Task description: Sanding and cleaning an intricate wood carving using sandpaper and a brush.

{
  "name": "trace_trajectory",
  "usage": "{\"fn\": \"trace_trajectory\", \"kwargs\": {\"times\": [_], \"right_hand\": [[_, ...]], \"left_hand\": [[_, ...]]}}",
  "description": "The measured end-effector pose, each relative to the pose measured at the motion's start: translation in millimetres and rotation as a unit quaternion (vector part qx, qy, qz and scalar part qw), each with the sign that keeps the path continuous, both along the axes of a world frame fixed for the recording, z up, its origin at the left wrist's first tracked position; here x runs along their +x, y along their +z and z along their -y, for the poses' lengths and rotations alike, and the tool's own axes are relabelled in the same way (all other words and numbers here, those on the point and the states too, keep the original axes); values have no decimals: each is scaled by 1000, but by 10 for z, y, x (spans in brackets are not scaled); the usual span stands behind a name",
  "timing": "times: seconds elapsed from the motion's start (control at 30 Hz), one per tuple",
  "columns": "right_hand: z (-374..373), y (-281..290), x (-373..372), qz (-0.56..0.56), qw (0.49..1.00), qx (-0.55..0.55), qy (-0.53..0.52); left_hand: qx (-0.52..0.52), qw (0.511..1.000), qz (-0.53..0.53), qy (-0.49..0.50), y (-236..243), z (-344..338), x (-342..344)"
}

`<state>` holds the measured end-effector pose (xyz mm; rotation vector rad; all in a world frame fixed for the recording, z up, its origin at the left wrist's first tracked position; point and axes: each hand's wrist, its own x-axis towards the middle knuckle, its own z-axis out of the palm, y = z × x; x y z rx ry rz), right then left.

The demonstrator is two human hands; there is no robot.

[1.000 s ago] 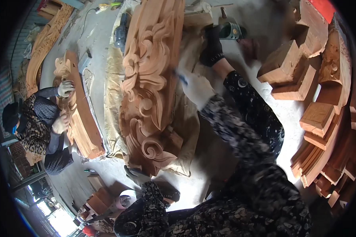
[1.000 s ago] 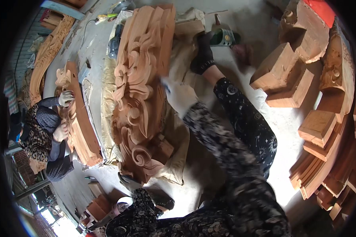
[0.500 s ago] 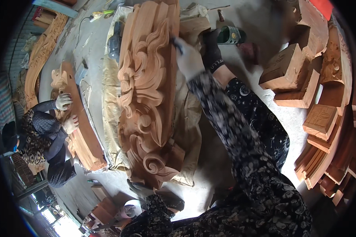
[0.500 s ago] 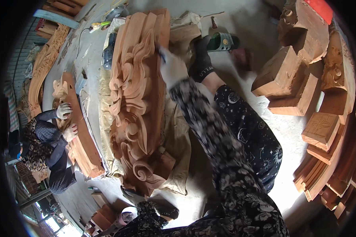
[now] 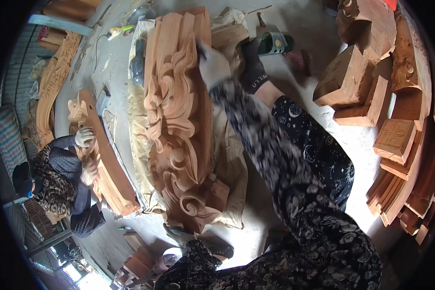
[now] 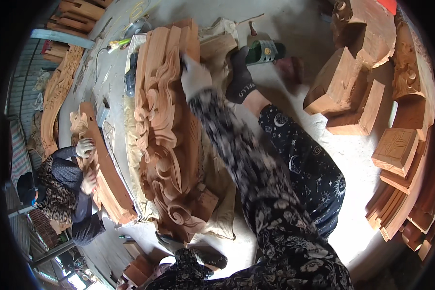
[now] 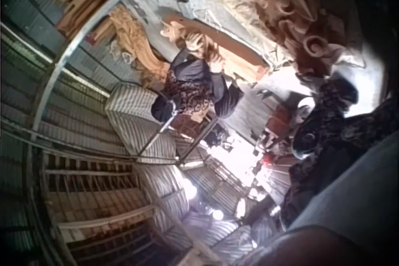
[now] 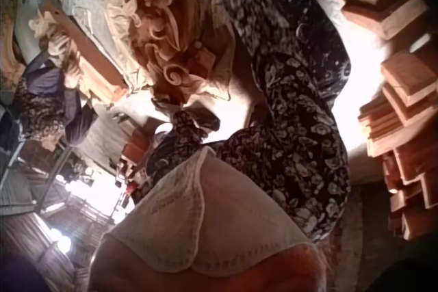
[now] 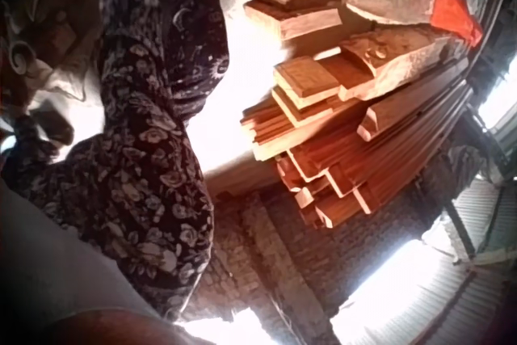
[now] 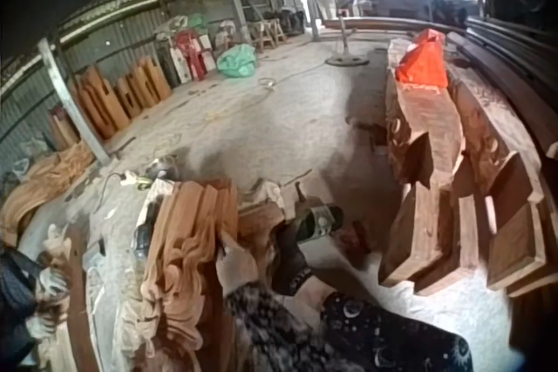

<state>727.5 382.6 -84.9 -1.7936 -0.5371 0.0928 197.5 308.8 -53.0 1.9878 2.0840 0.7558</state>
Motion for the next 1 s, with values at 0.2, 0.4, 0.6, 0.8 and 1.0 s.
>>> {"fn": "trace_trajectory", "kwargs": {"times": [0.2,0.4,0.6,0.8,1.0], "right_hand": [[514,-144,-304,-202,968,37,145],[129,470,-152,33,999,-40,2],[40,600,-797,-81,995,-41,48],[-1063,16,-484,-8,995,-37,92],[-1002,523,80,48,998,-44,19]], "left_hand": [[-21,999,-3,39,104,260,-215],[-3,999,20,31,124,605,-339],[-10,997,14,78,144,316,-610],[-8,992,85,94,-249,7,-521],[-18,978,185,89,-424,105,-521]]}}
